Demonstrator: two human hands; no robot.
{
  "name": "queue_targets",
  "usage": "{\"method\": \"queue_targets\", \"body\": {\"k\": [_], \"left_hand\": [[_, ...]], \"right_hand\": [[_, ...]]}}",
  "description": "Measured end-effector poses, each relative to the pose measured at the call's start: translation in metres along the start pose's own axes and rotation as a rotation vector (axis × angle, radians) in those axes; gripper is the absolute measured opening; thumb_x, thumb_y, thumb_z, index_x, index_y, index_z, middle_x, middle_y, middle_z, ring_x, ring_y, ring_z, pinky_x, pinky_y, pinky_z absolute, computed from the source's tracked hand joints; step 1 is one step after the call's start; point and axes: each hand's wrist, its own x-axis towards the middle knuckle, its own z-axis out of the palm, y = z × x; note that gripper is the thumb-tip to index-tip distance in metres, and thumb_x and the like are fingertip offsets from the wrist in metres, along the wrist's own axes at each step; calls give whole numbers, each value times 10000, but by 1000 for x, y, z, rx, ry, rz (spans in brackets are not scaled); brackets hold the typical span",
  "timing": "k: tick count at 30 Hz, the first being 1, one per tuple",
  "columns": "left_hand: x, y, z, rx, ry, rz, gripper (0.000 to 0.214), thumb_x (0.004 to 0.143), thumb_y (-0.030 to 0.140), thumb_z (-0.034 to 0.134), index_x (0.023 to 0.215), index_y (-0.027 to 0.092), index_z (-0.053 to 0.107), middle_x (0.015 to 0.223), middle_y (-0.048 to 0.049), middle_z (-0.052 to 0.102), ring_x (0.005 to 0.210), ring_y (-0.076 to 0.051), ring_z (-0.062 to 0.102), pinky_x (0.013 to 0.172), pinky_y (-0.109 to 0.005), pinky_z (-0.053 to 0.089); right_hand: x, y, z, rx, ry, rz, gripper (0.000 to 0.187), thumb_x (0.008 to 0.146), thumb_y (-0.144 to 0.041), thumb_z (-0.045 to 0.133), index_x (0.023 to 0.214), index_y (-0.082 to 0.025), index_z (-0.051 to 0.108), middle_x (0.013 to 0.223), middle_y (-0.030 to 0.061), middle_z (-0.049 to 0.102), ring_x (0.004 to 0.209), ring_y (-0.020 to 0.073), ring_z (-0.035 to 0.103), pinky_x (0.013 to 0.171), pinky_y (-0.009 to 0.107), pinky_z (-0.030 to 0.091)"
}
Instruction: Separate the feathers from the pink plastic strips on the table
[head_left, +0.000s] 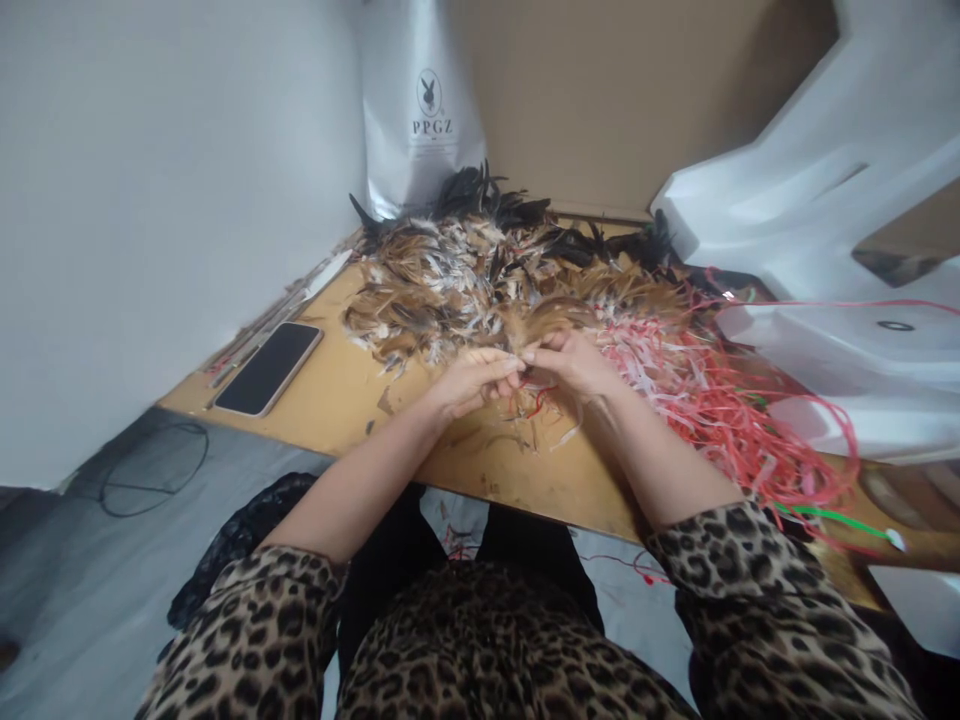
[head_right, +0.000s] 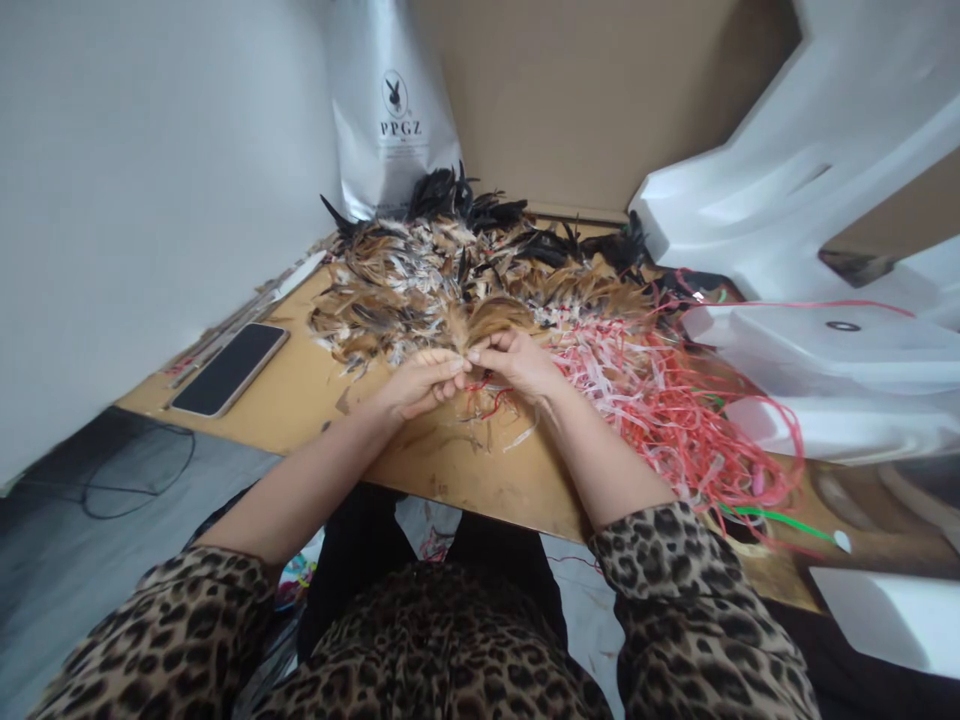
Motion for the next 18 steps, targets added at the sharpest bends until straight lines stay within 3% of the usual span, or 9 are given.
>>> {"method": "queue_targets", "body": {"k": [4,11,18], "left_hand": [[4,-6,0,-170,-5,-82,141,699,210,679,740,91,616,567,19,576,412,14,450,387,-74,321],[4,-5,-3,-296,-54,-170,48,754,132,613,735,88,610,559,19,548,400,19,433,364,-56,309],[3,-2,-5,-173,-79,-177,119,736,188,647,776,78,629,557,15,563,411,15,461,386,-62,331]], "right_hand": [[1,6,7,104,96,60,242,555,-350,731,614,-151,607,598,6,636,552,109,555,601,261,451],[0,8,11,153,84,32,197,584,-317,722,608,-148,622,614,11,653,579,111,580,636,265,459],[-1,1,9,14,124,-51,222,560,-312,730,579,-141,588,568,-2,605,537,98,524,559,232,419]]}}
